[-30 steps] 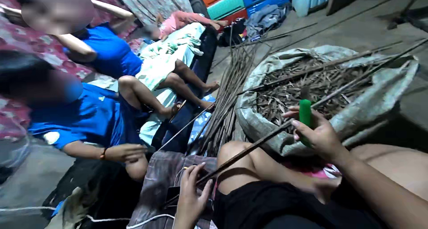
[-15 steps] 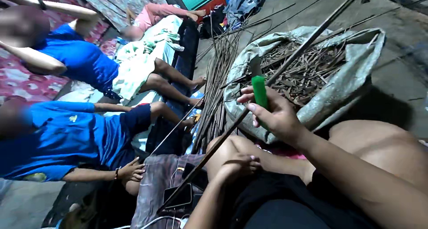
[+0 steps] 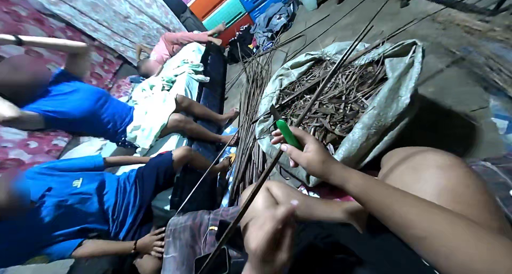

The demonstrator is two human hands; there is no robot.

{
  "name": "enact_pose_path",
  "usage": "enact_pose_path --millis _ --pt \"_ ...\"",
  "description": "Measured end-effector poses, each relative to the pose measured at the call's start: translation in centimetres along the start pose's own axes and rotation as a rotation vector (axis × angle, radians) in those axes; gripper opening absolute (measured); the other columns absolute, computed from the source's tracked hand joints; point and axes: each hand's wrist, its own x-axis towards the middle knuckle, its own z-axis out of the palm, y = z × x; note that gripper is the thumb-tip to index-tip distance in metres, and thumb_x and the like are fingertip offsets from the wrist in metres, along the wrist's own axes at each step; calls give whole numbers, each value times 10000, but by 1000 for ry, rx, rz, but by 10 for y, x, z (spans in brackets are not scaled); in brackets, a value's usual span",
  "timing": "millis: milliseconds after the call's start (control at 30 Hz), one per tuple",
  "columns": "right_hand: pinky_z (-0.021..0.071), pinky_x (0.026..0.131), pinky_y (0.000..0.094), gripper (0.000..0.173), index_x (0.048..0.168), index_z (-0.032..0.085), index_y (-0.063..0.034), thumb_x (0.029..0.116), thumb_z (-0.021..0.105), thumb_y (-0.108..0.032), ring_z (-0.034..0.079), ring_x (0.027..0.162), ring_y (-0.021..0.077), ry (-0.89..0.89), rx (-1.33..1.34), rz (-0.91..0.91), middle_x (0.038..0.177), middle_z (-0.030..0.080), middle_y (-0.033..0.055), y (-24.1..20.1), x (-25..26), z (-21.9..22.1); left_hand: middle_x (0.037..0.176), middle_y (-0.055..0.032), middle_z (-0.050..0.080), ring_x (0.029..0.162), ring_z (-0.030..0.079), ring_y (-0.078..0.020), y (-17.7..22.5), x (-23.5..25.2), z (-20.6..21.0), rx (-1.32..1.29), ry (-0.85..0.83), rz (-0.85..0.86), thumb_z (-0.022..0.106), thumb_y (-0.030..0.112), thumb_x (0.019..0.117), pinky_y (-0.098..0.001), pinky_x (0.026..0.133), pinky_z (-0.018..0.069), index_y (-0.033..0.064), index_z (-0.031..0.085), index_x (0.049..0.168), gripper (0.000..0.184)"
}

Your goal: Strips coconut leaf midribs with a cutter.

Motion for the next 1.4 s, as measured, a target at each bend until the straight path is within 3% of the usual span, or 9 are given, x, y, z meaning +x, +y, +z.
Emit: enact_pose_path --millis 100,200,433,600,1033,1100,1200,1333,1400 --pt "515 587 161 284 1309 614 -57 1043 525 -96 612 684 -6 -19 13 39 1186 703 22 -2 -1 -5 1037 -73 691 942 652 -138 -13 43 -14 334 169 -135 637 306 993 -313 842 543 94 709 1219 317" --pt "507 573 171 288 1311 614 -46 1043 524 -95 599 661 3 0 21 63 1181 701 37 -2 0 -12 1312 -172 653 1199 635 -286 -40 65 -32 291 -232 -516 669 433 953 -506 1019 507 40 591 1424 618" --pt "523 567 232 316 1367 596 -68 1059 523 -65 598 612 49 242 -56 123 1132 717 50 -6 13 -44 1031 -40 736 870 691 -72 -67 19 -53 -17 -541 -931 622 187 1012 -296 858 572 33 669 1282 314" --pt "523 567 250 343 1416 550 -87 1077 494 -68 607 621 67 358 -61 141 1166 714 53 -6 18 -63 945 -72 740 721 683 -93 -51 -17 -84 256 -341 -821 648 191 990 -292 695 589 26 705 1247 310" --pt "540 614 285 326 1394 565 -73 1071 528 -75 609 625 89 340 -268 208 1112 719 78 8 12 -54 1206 -209 677 1069 668 -359 -66 -56 -82 457 -343 -679 742 221 921 -560 929 536 87 614 1428 540" --pt "537 591 293 308 1369 591 -79 1068 529 -80 600 604 93 353 -311 183 1084 725 69 12 9 -51 1182 -250 655 1071 644 -403 -62 -64 -61 509 -161 -443 737 214 865 -563 910 529 20 686 1303 481" --pt "532 585 296 308 1368 596 -82 1066 536 -84 600 607 98 372 -318 163 1069 724 66 13 8 -49 929 -85 722 864 700 -166 -40 -64 -20 374 -149 -268 628 220 946 -333 805 594 52 756 980 214" --pt "534 567 287 315 1362 600 -82 1053 541 -71 603 599 89 401 -272 102 1066 728 56 11 8 -43 1086 -83 763 1026 725 -209 -44 -25 30 63 -748 -702 598 289 1037 -486 965 559 83 764 1157 290" --pt "526 550 276 317 1364 599 -91 1054 537 -72 593 589 83 409 -258 80 1062 723 49 10 5 -41 1143 -151 722 1066 686 -238 -58 5 47 -8 -668 -1001 541 219 1067 -465 984 523 21 687 1263 314"
